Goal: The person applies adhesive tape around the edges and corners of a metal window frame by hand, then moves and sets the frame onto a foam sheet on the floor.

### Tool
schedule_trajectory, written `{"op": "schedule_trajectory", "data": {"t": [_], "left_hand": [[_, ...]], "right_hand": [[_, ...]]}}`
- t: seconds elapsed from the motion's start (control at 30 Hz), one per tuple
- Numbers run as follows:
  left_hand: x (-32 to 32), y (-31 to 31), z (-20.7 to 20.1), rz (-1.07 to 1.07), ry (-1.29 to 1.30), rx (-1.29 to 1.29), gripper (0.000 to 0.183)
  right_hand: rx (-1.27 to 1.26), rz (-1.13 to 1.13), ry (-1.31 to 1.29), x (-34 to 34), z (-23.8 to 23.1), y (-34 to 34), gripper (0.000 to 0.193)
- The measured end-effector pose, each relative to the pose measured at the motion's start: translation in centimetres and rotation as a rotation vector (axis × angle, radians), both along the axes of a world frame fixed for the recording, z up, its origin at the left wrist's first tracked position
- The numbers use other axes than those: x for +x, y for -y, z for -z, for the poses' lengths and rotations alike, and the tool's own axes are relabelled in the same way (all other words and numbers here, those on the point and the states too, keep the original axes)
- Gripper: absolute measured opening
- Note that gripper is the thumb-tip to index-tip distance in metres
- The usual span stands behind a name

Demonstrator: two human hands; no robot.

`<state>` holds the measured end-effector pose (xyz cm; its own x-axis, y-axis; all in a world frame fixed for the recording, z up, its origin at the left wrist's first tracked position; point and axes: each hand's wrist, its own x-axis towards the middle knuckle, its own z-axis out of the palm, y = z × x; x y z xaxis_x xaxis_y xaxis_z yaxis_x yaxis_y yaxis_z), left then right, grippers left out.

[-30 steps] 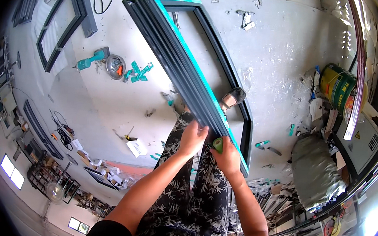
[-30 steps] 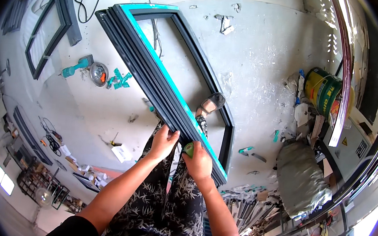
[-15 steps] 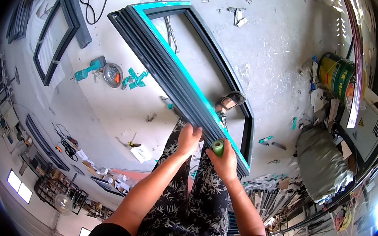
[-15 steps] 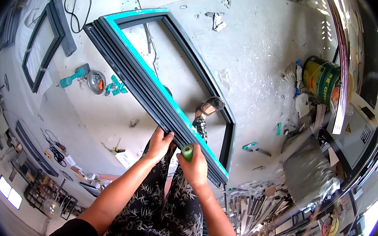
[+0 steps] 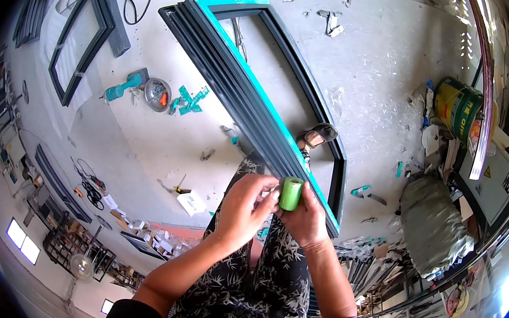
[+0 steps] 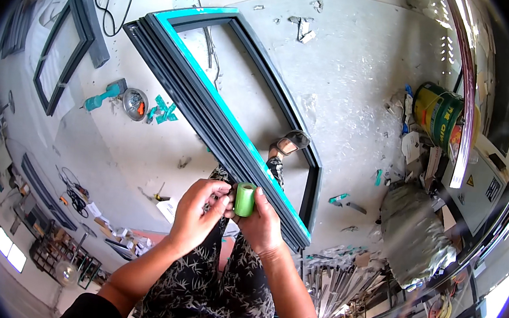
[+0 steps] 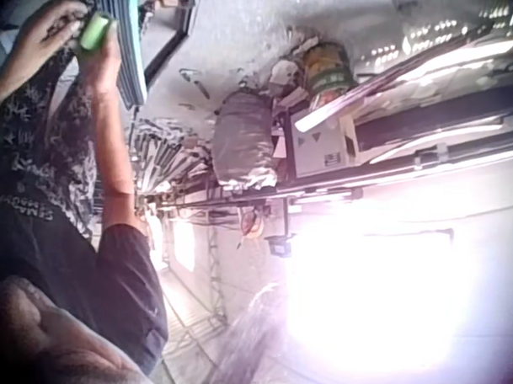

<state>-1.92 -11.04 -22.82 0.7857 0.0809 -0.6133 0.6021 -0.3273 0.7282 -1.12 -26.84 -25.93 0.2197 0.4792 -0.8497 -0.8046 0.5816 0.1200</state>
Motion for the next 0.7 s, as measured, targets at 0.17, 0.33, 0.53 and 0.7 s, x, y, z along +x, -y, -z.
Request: {"op": "schedule_trajectory", "data": {"t": [0.17, 0.33, 0.53, 0.7], "left_hand": [[-1.2, 1.4, -0.4, 0.059, 0.068, 0.176, 0.051], [-1.1, 1.3, 0.0, 0.020, 0.222, 0.222, 0.045], [-2.0, 0.2, 0.2, 0.067, 0.500, 0.280, 0.044], [-1.6, -1.0, -1.2, -0.043, 0.282, 0.184, 0.040]], "right_hand": [[-0.055, 0.094, 0.060, 0.1, -1.1, -1.2, 0.036], [0.039, 0.113, 0.224, -0.7, -0.9, -1.1, 0.051], [0.058, 0.130, 0.128, -1.0, -2.3, -1.3, 0.065], [-0.095, 0.061, 0.259, -0.4, -2.5, -1.6, 0.077]]}}
